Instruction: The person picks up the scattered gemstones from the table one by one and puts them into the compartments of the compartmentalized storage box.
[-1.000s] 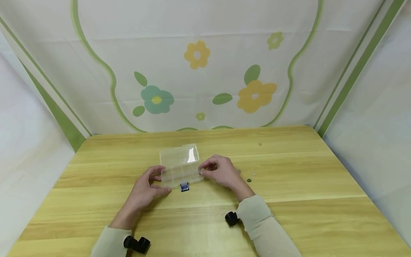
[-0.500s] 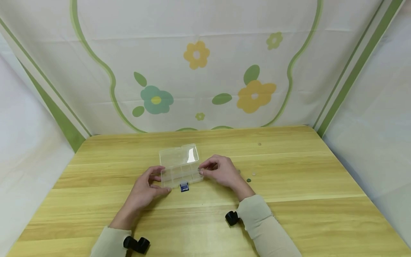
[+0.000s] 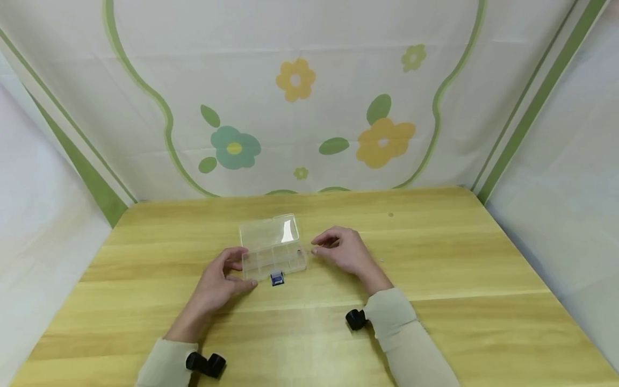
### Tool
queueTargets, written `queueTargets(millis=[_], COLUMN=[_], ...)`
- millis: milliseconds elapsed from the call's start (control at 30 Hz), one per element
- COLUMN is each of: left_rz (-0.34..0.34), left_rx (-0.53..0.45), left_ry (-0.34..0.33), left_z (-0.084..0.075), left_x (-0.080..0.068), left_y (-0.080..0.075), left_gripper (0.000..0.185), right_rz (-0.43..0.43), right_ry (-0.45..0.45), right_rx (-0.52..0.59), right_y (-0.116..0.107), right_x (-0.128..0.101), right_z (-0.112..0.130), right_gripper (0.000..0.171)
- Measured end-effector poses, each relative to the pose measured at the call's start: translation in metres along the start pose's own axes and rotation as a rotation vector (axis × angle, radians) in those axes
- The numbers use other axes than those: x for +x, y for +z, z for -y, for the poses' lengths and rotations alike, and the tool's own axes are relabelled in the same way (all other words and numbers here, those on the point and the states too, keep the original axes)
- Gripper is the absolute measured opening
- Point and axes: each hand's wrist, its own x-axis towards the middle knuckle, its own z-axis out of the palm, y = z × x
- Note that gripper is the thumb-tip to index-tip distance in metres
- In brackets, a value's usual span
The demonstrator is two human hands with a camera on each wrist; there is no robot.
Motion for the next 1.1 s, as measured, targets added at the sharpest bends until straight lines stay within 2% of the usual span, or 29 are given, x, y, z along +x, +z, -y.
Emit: queueTargets(millis=[233, 600, 767, 1100], left_rz=[0.001, 0.001, 0.001, 0.002], left_rx=[0.014, 0.026, 0.027, 0.027], left_ry=[-0.002, -0.002, -0.001, -0.004], left_z=[-0.002, 0.0, 0.002, 0.001], left_x=[0.004, 0.006, 0.007, 0.007], left_y=[-0.002, -0.002, -0.002, -0.003], left_gripper=[0.076, 0.077, 0.076, 0.076], right_rz=[0.02, 0.051, 0.083, 0.118], right_ry=[0.051, 0.002, -0.019, -0.017], right_rx=[0.01, -0.108, -0.139, -0.128], right_y=[-0.01, -0.014, -0.013, -0.011], right_x=[0.001, 0.0, 0.0, -0.001], right_z=[-0.004, -0.009, -0.01, -0.008], right_gripper=[0.02, 0.022, 0.017, 0.008])
